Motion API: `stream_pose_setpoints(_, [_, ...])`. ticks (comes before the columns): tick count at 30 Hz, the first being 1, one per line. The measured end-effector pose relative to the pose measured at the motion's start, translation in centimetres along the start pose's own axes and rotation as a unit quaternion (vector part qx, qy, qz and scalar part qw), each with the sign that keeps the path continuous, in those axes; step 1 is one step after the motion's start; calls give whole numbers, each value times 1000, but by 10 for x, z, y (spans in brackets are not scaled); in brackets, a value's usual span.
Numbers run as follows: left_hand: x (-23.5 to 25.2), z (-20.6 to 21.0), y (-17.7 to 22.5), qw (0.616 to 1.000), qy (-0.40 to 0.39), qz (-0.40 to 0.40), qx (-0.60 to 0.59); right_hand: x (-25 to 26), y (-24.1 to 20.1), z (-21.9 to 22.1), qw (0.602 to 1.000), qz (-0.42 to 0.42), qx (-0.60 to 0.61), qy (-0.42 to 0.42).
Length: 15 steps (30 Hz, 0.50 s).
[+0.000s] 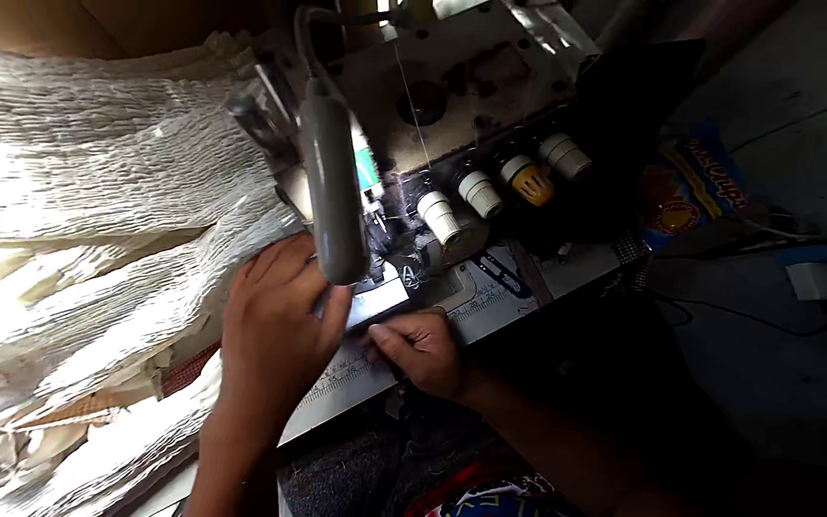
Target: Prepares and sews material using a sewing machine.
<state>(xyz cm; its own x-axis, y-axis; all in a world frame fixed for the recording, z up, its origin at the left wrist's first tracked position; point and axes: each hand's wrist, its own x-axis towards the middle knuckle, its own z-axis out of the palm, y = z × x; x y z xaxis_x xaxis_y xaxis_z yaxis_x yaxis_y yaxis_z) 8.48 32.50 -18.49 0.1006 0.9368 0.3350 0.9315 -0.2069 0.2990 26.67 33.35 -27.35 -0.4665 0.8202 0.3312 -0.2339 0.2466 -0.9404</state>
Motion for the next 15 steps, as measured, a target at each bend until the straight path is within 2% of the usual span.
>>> stream_pose_setpoints(3, [4,-16,-11,1000,-7,9,-28,-1,0,2,1000,3,-18,-9])
stream_pose_setpoints(5, [-1,-32,-28,998,41,-3,-48,-2,0,2,999,3,-27,-17])
stream_pose_setpoints(7, [-8,-45,-63,996,77,-37,-9,-2,1,1,999,-6,-30,-17])
stream_pose_setpoints(8, [-9,-49,-78,995,67,-66,16,-2,1,1,999,-11,-32,-17])
stream_pose_setpoints(10, [-6,-49,-87,992,-4,-125,33,-3,2,2,999,-21,-39,-21])
stream_pose_setpoints(13, [7,-35,-76,990,-36,-114,68,-3,4,3,998,-41,-42,-32])
stream_pose_setpoints(15, [12,-51,-81,982,-73,-130,113,-3,4,3,997,-50,-47,-36])
